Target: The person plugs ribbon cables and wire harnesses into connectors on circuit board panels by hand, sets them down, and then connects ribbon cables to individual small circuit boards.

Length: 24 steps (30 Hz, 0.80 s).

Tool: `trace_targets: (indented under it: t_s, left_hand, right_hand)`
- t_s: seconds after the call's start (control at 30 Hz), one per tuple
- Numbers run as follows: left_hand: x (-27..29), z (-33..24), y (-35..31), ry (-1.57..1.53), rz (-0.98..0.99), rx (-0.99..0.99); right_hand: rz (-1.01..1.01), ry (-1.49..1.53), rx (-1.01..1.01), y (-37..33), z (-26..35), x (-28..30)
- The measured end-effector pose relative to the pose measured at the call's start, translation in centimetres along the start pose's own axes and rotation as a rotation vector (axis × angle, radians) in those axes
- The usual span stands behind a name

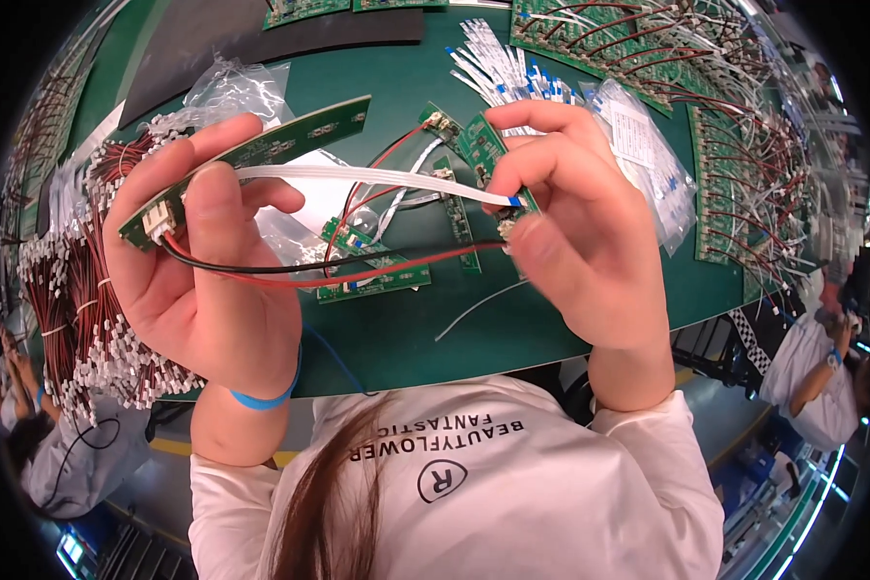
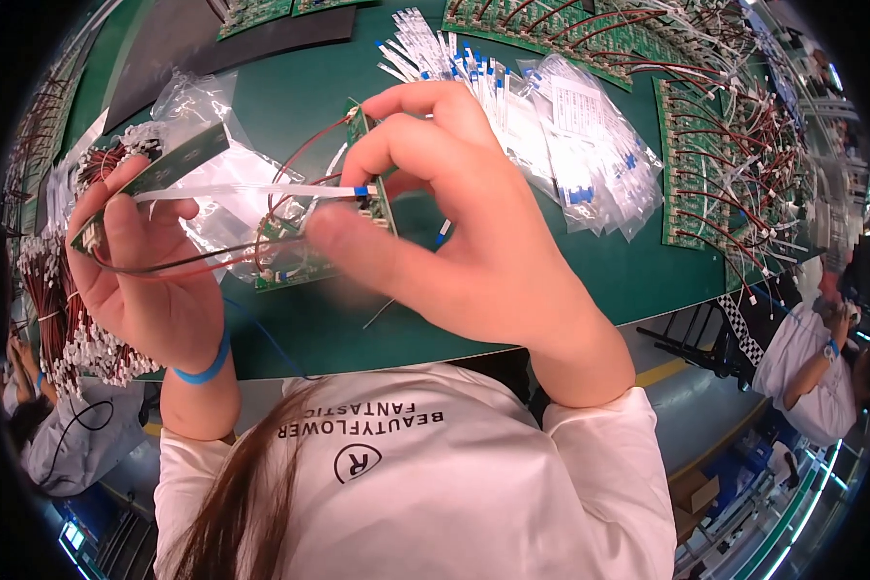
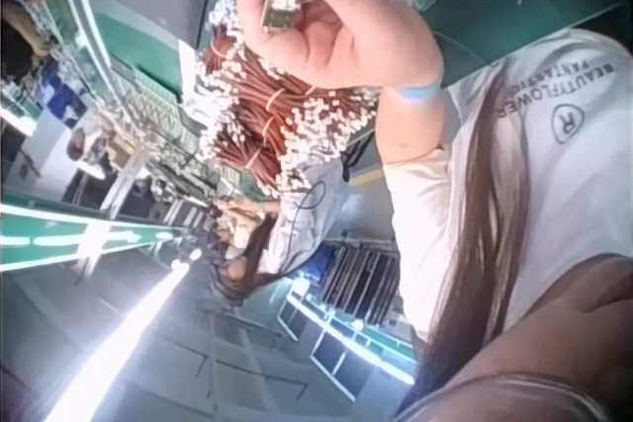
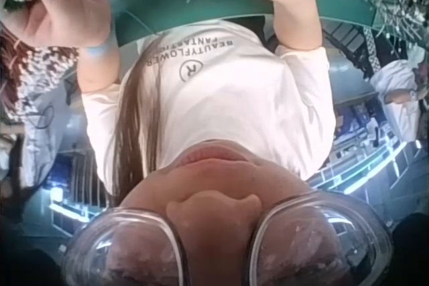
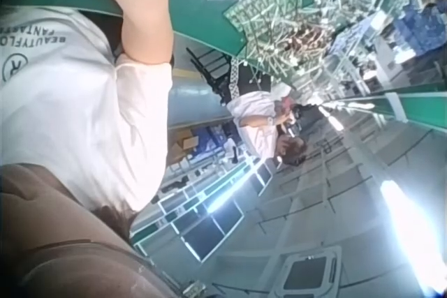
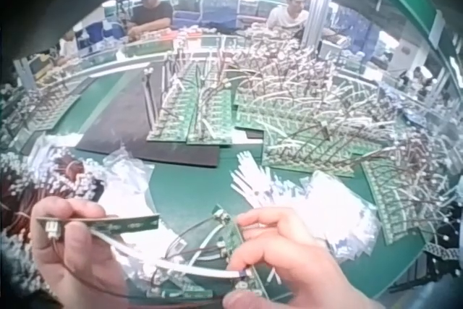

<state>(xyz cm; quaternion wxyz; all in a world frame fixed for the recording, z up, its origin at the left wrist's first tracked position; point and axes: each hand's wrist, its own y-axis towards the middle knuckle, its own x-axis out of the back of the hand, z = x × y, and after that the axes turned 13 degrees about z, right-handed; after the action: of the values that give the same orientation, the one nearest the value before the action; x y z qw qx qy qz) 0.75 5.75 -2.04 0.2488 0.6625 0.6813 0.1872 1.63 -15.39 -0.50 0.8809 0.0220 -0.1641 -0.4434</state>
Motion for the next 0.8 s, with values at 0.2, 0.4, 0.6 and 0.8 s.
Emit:
trace_targets:
  t_s: [0.2,0.4,0.6,0.8]
  left_hand:
    - [0.2,-0.1,-0.5,0.052,0.025,0.073]
    - [-0.6,0.0,-0.2,-0.203,0.004,0.226]
    - [-0.4,0.6,-0.5,-0.259,0.016,0.256]
    - [-0.9,-0.3,-0.6,-0.4,0.083,0.351]
  right_hand:
    - [-0.055,-0.058,0.058,0.2,-1.1,-0.8]
    - [-0.195,0.048,-0.08,0.5,-1.8,-2.0]
    - [-0.249,0.15,-0.025,0.8,-2.3,-2.7]
    - [-0.27,0.277,0.04,1.1,-2.9,-3.3]
